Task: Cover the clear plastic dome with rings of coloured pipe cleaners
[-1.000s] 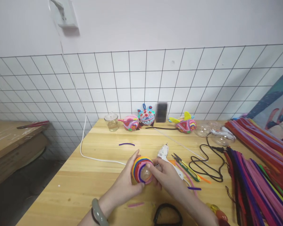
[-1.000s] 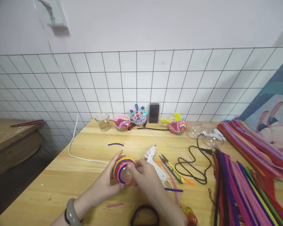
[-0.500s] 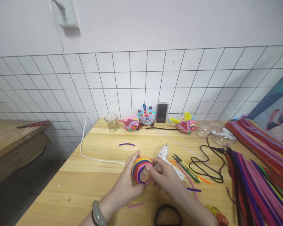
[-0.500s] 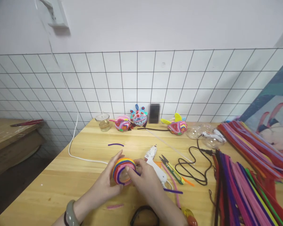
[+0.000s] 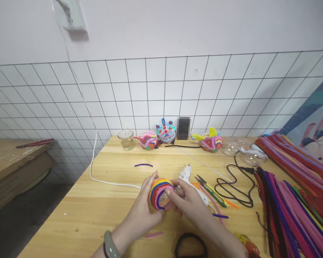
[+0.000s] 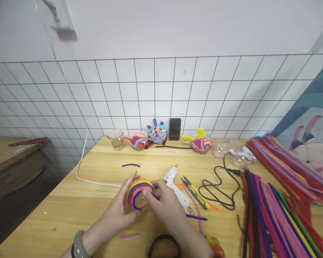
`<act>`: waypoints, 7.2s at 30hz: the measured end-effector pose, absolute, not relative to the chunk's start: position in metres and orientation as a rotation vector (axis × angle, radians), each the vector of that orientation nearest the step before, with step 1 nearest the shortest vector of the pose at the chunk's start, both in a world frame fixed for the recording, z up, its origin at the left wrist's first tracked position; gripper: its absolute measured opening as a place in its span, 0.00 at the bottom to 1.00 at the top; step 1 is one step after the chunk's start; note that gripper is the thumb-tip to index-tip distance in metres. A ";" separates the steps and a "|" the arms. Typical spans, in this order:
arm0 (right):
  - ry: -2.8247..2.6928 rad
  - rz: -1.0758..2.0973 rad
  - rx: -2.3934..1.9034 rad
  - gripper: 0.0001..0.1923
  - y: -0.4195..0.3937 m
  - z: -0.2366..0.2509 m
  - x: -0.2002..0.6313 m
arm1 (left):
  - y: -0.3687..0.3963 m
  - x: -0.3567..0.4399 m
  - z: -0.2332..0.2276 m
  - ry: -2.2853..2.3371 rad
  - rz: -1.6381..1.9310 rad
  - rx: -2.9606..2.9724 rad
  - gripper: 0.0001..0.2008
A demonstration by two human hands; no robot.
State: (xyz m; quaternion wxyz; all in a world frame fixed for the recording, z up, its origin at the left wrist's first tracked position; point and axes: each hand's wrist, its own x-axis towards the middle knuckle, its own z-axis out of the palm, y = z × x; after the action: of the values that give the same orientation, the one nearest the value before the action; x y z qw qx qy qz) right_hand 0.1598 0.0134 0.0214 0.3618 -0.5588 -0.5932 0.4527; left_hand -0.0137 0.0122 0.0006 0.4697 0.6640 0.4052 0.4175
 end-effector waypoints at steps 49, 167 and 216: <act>-1.349 1.392 -1.390 0.23 0.019 0.033 0.161 | 0.010 -0.014 -0.002 0.946 1.068 1.536 0.43; -1.168 1.619 -1.306 0.27 0.018 0.030 0.160 | 0.009 -0.015 0.013 0.903 1.059 1.620 0.35; -1.857 0.979 -1.475 0.27 0.006 0.055 0.177 | 0.016 -0.024 0.018 0.893 0.889 1.380 0.32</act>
State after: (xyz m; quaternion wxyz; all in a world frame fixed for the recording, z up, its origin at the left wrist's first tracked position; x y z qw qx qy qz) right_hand 0.1774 0.0058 0.0550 0.2839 -0.5512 -0.6941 0.3659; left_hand -0.0240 0.0165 0.0177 0.5944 0.5938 0.3843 0.3826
